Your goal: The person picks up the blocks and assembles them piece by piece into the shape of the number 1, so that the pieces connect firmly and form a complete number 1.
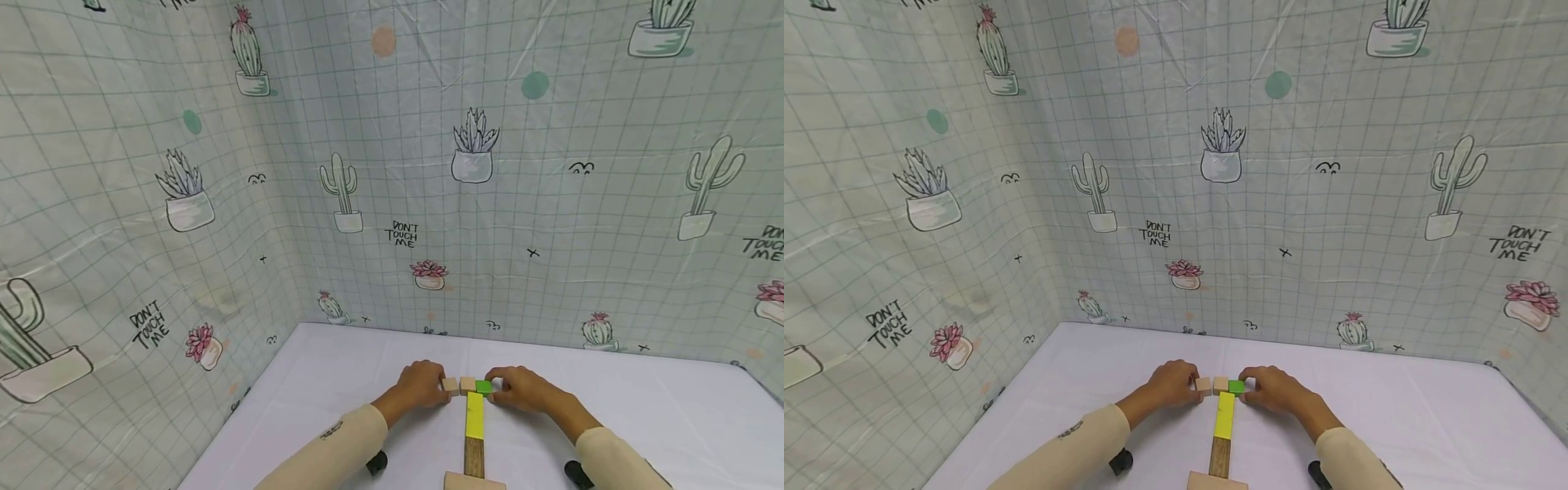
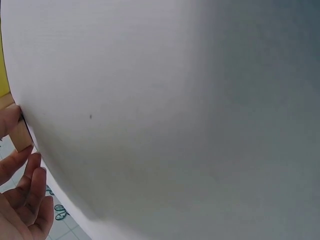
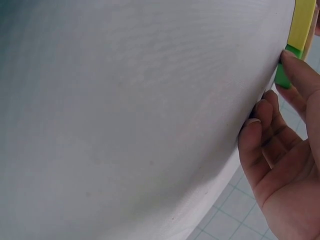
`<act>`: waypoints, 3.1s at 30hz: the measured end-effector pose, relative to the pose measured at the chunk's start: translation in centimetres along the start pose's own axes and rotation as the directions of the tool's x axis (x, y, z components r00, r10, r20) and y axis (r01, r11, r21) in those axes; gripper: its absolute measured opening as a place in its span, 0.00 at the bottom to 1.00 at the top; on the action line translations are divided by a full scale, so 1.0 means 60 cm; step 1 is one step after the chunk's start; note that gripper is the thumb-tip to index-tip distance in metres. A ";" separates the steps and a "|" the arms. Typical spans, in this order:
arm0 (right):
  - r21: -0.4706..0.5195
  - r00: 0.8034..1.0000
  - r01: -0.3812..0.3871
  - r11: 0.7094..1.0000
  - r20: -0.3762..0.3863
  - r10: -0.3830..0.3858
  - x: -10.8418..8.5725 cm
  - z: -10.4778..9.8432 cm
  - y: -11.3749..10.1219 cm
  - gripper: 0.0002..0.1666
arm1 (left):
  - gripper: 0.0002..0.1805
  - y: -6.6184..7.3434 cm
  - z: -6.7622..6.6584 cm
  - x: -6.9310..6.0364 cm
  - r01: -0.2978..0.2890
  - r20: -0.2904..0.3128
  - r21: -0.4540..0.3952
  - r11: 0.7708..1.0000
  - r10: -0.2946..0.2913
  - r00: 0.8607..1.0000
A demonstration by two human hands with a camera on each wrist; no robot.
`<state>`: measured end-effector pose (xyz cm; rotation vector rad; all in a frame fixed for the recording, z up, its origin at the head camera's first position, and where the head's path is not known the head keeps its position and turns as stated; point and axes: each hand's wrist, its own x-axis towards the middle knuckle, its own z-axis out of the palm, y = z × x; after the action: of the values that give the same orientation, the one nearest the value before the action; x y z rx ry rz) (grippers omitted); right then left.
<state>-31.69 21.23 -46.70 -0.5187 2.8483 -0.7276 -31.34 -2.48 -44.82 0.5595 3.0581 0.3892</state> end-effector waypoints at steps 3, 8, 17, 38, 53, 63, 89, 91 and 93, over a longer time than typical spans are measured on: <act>-0.002 1.000 0.003 1.000 0.000 -0.003 0.001 0.000 0.000 0.20 | 0.16 0.001 0.000 0.001 0.008 0.003 -0.002 1.000 -0.008 1.000; 0.001 1.000 -0.015 1.000 -0.007 0.015 0.002 0.002 0.000 0.18 | 0.16 0.000 0.003 0.004 0.011 0.003 0.001 1.000 -0.011 1.000; 0.006 1.000 -0.012 1.000 0.002 0.012 0.001 -0.001 -0.002 0.19 | 0.16 -0.002 0.006 0.008 0.013 0.016 -0.003 1.000 -0.013 1.000; 0.020 0.999 -0.034 0.999 0.003 0.034 0.002 0.000 -0.005 0.19 | 0.17 -0.005 0.011 0.009 0.023 0.031 -0.035 0.999 -0.022 0.999; 0.021 1.000 -0.022 1.000 -0.004 0.022 0.001 -0.001 -0.004 0.20 | 0.19 -0.001 0.007 0.008 0.026 0.034 -0.037 0.999 -0.025 0.999; 0.018 1.000 -0.015 1.000 0.004 0.015 0.000 0.000 -0.003 0.21 | 0.21 0.000 0.005 0.005 0.043 0.042 -0.038 0.998 -0.042 0.998; -0.010 0.998 0.044 0.999 0.051 -0.043 -0.016 -0.017 0.001 0.45 | 0.34 -0.013 -0.003 -0.015 0.008 0.034 0.004 1.000 -0.008 0.999; -0.005 0.997 0.058 0.998 0.055 -0.057 -0.020 -0.019 0.003 0.47 | 0.35 -0.017 -0.003 -0.017 0.000 0.032 0.008 1.000 0.000 0.999; -0.005 0.997 0.058 0.998 0.053 -0.058 -0.024 -0.021 0.006 0.47 | 0.36 -0.020 -0.006 -0.021 -0.005 0.029 -0.004 1.000 0.005 1.000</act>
<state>-30.77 22.61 -45.71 -0.6146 2.7982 -0.7034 -30.62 -4.08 -44.83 0.5677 3.0285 0.3835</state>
